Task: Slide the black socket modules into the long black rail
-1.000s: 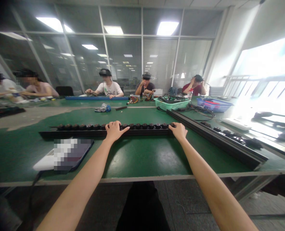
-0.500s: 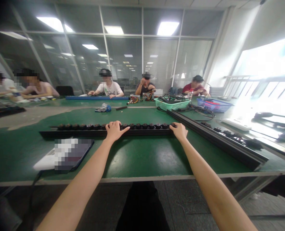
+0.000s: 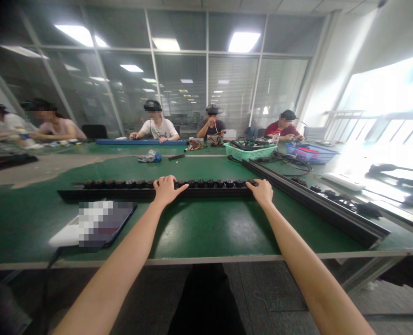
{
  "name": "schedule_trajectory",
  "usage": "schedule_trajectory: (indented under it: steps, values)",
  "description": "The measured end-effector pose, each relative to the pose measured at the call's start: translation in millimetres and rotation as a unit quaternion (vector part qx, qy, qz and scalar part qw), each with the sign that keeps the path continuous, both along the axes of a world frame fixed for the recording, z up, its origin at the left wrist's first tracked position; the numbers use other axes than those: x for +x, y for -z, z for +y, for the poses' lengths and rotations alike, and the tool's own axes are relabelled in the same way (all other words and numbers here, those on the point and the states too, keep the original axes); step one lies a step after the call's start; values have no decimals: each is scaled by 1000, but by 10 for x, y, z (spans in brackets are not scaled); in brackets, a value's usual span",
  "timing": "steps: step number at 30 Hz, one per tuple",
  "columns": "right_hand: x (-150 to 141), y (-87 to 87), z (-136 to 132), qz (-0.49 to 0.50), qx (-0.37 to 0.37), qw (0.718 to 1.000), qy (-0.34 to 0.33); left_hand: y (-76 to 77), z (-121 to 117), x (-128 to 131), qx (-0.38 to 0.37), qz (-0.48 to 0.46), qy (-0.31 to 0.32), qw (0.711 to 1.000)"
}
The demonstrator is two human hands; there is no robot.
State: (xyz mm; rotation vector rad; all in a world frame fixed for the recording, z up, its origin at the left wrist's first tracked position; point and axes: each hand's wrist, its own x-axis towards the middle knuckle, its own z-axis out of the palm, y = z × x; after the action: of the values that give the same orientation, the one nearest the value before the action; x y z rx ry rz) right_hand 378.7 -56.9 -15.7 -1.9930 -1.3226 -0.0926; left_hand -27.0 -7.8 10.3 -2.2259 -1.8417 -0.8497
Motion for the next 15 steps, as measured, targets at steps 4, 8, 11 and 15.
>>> schedule_trajectory:
  steps: [4,8,11,15]
  values:
    - [-36,-34,-31,27,-30,999,12,-9,-9,6,-5,3,-3,1000]
    - [-58,-64,-52,36,-36,999,17,-13,-8,9,-9,3,-5,1000]
    - [-56,-70,-55,44,-36,998,21,-9,-1,7,-8,0,-3,1000]
    - [-41,-74,-53,51,-37,998,20,-11,-1,8,-8,-2,-1,1000]
